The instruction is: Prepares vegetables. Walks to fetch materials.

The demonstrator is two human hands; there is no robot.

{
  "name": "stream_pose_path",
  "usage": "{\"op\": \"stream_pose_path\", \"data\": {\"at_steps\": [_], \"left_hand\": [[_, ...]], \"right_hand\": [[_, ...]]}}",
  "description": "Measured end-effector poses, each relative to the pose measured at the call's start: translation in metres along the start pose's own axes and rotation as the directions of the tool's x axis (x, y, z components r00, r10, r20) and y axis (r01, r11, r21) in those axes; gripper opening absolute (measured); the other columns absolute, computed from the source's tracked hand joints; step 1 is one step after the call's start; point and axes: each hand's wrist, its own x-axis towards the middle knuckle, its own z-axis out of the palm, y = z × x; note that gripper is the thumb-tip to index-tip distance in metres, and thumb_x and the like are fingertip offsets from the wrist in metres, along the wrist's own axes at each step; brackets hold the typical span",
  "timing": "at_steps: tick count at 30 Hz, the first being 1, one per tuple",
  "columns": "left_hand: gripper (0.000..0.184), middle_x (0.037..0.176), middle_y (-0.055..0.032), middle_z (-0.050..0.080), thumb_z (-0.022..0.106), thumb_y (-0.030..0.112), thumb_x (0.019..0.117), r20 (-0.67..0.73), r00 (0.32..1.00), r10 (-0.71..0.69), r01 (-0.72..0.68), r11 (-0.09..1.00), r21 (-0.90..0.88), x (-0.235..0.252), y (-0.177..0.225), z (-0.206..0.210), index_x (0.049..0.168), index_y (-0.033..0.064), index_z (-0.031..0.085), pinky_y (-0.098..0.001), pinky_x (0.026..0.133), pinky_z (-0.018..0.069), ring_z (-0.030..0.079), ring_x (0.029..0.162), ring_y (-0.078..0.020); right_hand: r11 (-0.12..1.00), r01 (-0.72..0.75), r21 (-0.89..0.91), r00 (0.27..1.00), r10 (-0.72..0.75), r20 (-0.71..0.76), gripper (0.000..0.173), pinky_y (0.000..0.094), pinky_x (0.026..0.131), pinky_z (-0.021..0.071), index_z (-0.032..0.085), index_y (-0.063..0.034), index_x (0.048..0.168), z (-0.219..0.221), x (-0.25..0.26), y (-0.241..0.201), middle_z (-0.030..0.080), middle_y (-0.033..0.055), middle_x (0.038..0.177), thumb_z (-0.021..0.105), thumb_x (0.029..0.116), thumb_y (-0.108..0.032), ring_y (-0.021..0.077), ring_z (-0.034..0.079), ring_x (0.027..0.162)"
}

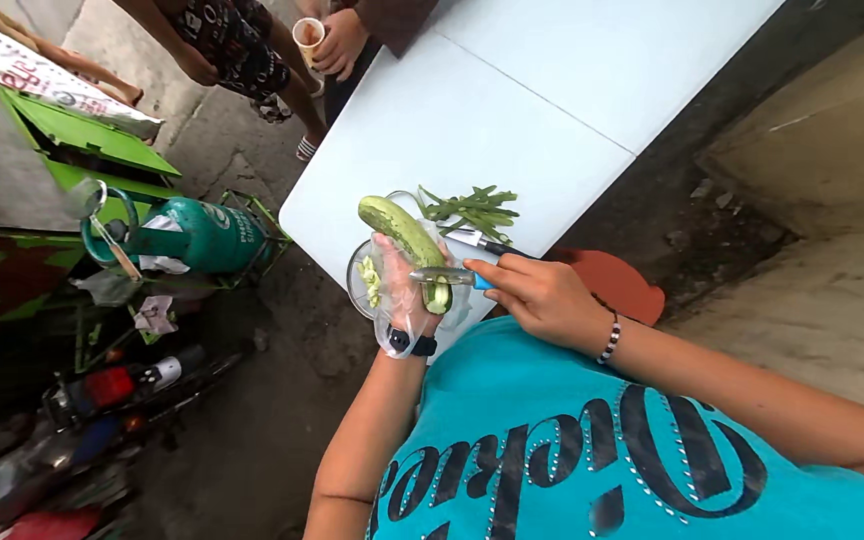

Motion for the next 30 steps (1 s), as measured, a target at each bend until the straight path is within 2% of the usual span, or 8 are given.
{"op": "stream_pose_path", "data": {"at_steps": [5, 8, 15, 18, 21, 25, 30], "left_hand": [[0.069, 0.097, -0.0034, 0.070, 0.032, 0.077, 0.0964, -0.082, 0.997, -0.008, 0.010, 0.999, 0.031, -0.004, 0.000, 0.005, 0.127, 0.0216, 0.060, -0.0281, 0.063, 0.0603, 0.070, 0.078, -0.0124], [0.073, 0.096, -0.0033, 0.071, 0.025, 0.078, 0.0962, -0.117, 0.992, -0.038, 0.044, 0.998, 0.045, -0.002, -0.001, 0.005, 0.126, 0.0222, 0.060, -0.0289, 0.060, 0.0598, 0.070, 0.076, -0.0126], [0.072, 0.090, -0.0040, 0.070, 0.030, 0.079, 0.0950, -0.157, 0.982, -0.101, 0.116, 0.989, 0.089, -0.002, 0.001, 0.007, 0.121, 0.0201, 0.062, -0.0293, 0.054, 0.0580, 0.068, 0.068, -0.0135], [0.073, 0.090, -0.0034, 0.069, 0.031, 0.080, 0.0941, -0.121, 0.983, -0.138, 0.148, 0.986, 0.081, -0.001, 0.002, 0.004, 0.123, 0.0208, 0.062, -0.0286, 0.054, 0.0577, 0.068, 0.068, -0.0130], [0.078, 0.085, -0.0053, 0.068, 0.028, 0.082, 0.0928, -0.094, 0.979, -0.179, 0.188, 0.977, 0.099, -0.002, 0.003, 0.006, 0.120, 0.0187, 0.063, -0.0275, 0.050, 0.0550, 0.066, 0.063, -0.0137], [0.078, 0.087, -0.0065, 0.067, 0.027, 0.080, 0.0948, -0.023, 0.977, -0.210, 0.211, 0.973, 0.091, 0.000, 0.001, -0.003, 0.119, 0.0164, 0.063, -0.0275, 0.052, 0.0556, 0.065, 0.066, -0.0143], [0.079, 0.086, -0.0078, 0.065, 0.025, 0.080, 0.0956, 0.022, 0.963, -0.268, 0.266, 0.962, 0.069, 0.002, 0.002, -0.005, 0.114, 0.0127, 0.063, -0.0270, 0.053, 0.0549, 0.064, 0.067, -0.0154]], "right_hand": [[1.000, -0.006, -0.018, 1.000, 0.005, -0.006, 0.041, 0.0347, 0.051, 0.0463, 0.064, -0.0153, 0.142, 0.003, 0.004, 0.003, 0.058, 0.0043, 0.081, 0.047, 0.1058, -0.026, 0.0184, 0.057, 0.063], [1.000, -0.004, -0.023, 1.000, 0.003, -0.008, 0.041, 0.0358, 0.050, 0.0466, 0.065, -0.0148, 0.141, 0.004, 0.007, 0.005, 0.059, 0.0051, 0.080, 0.047, 0.1055, -0.026, 0.0192, 0.057, 0.062], [0.999, -0.005, -0.032, 1.000, 0.004, -0.022, 0.040, 0.0361, 0.052, 0.0475, 0.064, -0.0157, 0.141, 0.008, 0.012, 0.015, 0.060, 0.0056, 0.083, 0.048, 0.1058, -0.026, 0.0198, 0.058, 0.065], [0.999, -0.008, -0.046, 1.000, 0.007, -0.025, 0.040, 0.0376, 0.053, 0.0481, 0.065, -0.0159, 0.141, 0.009, 0.016, 0.018, 0.061, 0.0070, 0.084, 0.048, 0.1059, -0.027, 0.0215, 0.060, 0.066], [0.999, -0.012, -0.046, 0.999, 0.011, -0.033, 0.040, 0.0390, 0.052, 0.0480, 0.065, -0.0152, 0.141, 0.010, 0.021, 0.023, 0.061, 0.0080, 0.082, 0.049, 0.1059, -0.026, 0.0231, 0.059, 0.065], [0.999, -0.009, -0.052, 1.000, 0.008, -0.026, 0.040, 0.0383, 0.053, 0.0479, 0.064, -0.0162, 0.142, 0.010, 0.025, 0.030, 0.061, 0.0079, 0.085, 0.049, 0.1063, -0.026, 0.0226, 0.059, 0.065], [0.998, 0.021, -0.059, 0.998, -0.024, -0.054, 0.038, 0.0404, 0.053, 0.0483, 0.066, -0.0134, 0.138, 0.013, 0.031, 0.040, 0.061, 0.0100, 0.084, 0.049, 0.1070, -0.027, 0.0250, 0.060, 0.066]]}}
